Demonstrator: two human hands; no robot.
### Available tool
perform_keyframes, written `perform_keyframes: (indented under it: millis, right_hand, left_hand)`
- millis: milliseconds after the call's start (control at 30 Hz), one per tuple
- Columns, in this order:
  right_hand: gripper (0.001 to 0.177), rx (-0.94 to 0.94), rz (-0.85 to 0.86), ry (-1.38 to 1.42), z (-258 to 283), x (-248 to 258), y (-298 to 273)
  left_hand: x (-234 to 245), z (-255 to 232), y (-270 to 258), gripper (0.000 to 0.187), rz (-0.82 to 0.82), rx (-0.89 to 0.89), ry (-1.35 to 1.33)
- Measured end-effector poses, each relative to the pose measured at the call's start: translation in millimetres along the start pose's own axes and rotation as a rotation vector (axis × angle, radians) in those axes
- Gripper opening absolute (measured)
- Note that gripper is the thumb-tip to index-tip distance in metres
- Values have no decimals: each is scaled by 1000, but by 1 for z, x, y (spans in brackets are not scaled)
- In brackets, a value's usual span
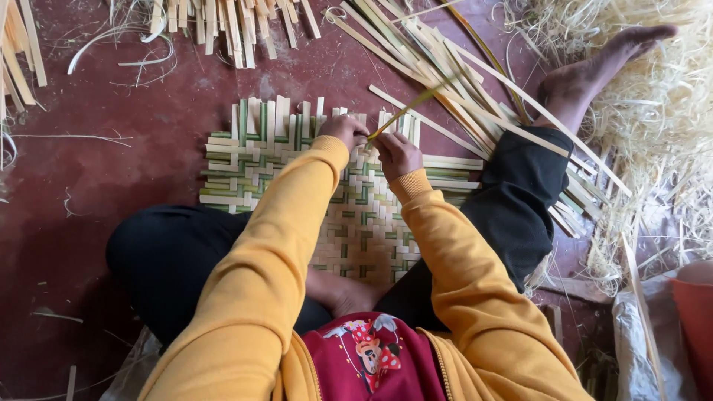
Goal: Weaving thin bamboo strips into a patterned mat on the floor.
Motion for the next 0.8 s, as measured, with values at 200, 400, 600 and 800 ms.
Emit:
perform_keyframes:
  millis: [200,400,600,800]
  right_hand:
    - [3,21,-42,-150,3,-12,-10]
    - [64,-138,-35,10,-9,6,-7]
    - [52,-261,362,-358,-51,-24,-32]
    - [52,-283,394,-428,-43,-19,-29]
  left_hand:
    - [5,-9,-2,8,59,62,6]
    - [16,-17,-27,64,44,48,-49]
    - [62,-54,-64,82,155,39,118]
    - [54,-56,-62,49,130,-52,224]
Point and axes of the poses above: each hand's wrist, its own y-axis towards the middle knuckle, its own x-axis out of the back of the hand, z = x × y, the point moved 2 cm from there along y, towards the middle knuckle, and after that the axes turned 3 degrees about x, right-handed, at the moved point
